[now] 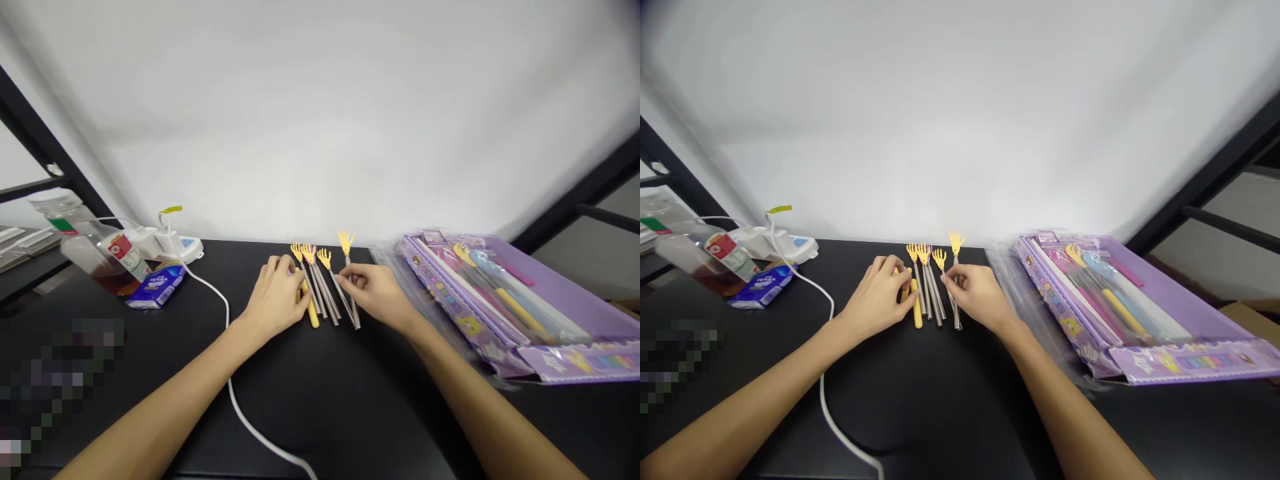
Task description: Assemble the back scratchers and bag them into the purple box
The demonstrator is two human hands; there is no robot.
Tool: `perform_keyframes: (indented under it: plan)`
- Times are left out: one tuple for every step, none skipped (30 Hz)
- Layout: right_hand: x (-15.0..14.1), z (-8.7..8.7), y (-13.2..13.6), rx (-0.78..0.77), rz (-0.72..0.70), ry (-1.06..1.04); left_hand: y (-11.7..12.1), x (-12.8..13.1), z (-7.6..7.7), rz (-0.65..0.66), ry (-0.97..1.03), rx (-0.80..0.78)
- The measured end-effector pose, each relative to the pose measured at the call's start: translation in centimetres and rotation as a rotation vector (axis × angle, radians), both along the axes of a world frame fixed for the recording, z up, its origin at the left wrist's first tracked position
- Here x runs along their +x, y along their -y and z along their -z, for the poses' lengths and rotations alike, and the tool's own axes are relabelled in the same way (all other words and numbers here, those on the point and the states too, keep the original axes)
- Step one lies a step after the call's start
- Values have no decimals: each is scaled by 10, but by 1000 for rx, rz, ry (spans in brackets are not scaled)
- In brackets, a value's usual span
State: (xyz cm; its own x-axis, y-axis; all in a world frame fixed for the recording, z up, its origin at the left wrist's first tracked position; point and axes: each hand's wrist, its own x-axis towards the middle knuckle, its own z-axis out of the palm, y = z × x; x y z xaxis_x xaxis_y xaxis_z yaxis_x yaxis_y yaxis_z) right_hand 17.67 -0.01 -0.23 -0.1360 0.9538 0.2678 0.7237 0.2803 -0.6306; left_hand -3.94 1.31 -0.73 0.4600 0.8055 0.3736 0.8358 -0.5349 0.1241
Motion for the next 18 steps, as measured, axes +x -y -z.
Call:
perform_keyframes:
  plan:
    - [1,-3,1,0,9,-78,1,2,1,-12,14,0]
    - [1,-6,2,-1,23,-153,2,3,1,-26,25,-3]
    - [2,-8,3,0,38,-217,3,4,1,-39,35,-7]
    - [2,-9,3,-2,54,-264,3,4,1,-49,42,-12]
    - [2,-9,3,-5,71,-292,4,4,1,-54,45,-15]
    - [3,-9,3,-10,84,-306,4,4,1,-56,44,-15]
    - [3,-8,2,-16,90,-309,4,4,1,-56,40,-11]
    - [4,-7,1,-19,88,-306,5,4,1,-54,34,-4]
    - [4,-5,1,-21,80,-297,5,4,1,-48,27,4]
    - [4,-4,0,-24,66,-287,5,5,1,-38,18,8]
    - [4,-3,0,-25,51,-280,5,5,1,-25,11,11]
    - [3,-2,-1,-30,35,-278,5,5,1,-14,5,11]
    - [3,-2,-1,-38,21,-280,5,5,2,-6,1,11]
    - [2,-2,0,-49,8,-290,4,5,2,-3,-2,12]
    - [1,-2,0,-62,2,-309,4,5,3,-6,-2,13]
    - [1,-3,1,-73,2,-339,4,5,4,-14,0,16]
    - [0,-4,1,-86,6,-374,4,5,4,-22,2,18]
    - [-1,-5,1,-96,11,-415,4,5,5,-30,4,20]
